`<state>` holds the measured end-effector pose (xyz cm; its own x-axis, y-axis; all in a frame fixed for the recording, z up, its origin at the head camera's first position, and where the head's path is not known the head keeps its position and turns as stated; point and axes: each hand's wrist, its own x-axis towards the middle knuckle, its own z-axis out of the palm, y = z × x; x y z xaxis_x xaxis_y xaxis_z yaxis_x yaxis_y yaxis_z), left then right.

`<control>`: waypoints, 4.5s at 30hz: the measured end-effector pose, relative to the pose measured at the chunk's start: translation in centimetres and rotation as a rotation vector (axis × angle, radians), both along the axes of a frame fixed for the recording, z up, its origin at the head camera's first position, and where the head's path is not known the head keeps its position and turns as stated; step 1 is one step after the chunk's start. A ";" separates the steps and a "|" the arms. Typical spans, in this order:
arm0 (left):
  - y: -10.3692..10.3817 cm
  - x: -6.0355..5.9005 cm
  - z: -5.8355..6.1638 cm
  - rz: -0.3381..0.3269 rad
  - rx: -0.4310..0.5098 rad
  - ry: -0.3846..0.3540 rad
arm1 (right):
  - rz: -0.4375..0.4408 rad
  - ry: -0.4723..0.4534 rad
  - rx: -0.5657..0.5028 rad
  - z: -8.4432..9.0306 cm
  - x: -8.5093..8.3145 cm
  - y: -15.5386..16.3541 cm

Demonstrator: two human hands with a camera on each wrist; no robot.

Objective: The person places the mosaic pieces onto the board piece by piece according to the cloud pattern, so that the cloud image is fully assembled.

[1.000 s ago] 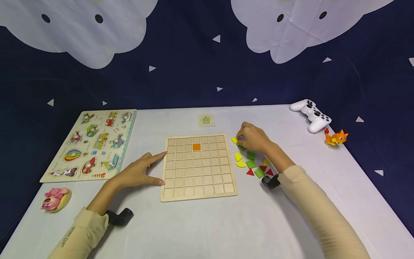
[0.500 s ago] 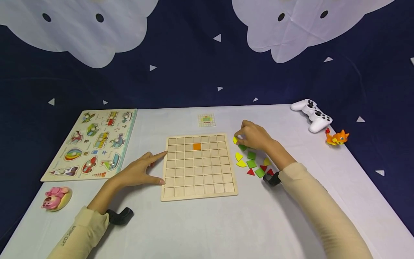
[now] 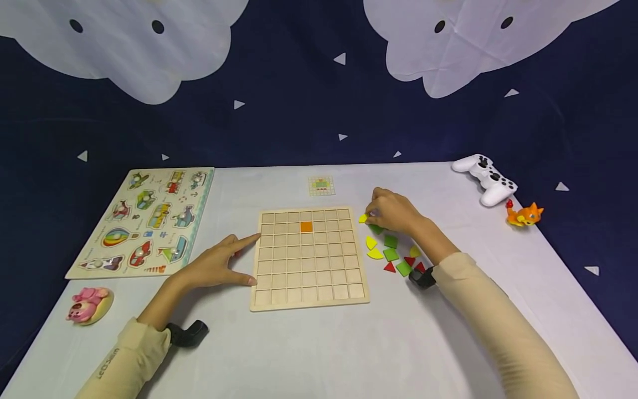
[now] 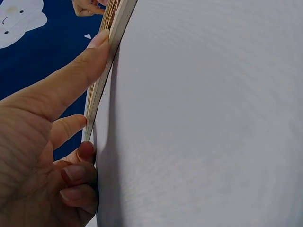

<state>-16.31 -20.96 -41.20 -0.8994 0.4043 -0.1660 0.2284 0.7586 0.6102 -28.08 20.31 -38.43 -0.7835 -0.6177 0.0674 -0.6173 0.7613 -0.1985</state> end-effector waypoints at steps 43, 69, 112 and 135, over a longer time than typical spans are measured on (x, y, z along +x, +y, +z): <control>0.4 0.2 0.3 0.048 0.038 -0.046 | 0.285 0.074 -0.091 0.2 1.3 -12.2; 0.2 0.4 0.0 0.060 0.040 -0.039 | 0.258 -0.022 -0.094 -0.1 1.4 -14.2; 0.1 0.2 0.0 0.044 0.047 -0.032 | 0.093 0.015 0.014 0.1 5.3 1.1; 0.4 0.2 0.1 0.044 0.053 -0.034 | 0.034 -0.025 -0.085 -0.7 4.8 1.4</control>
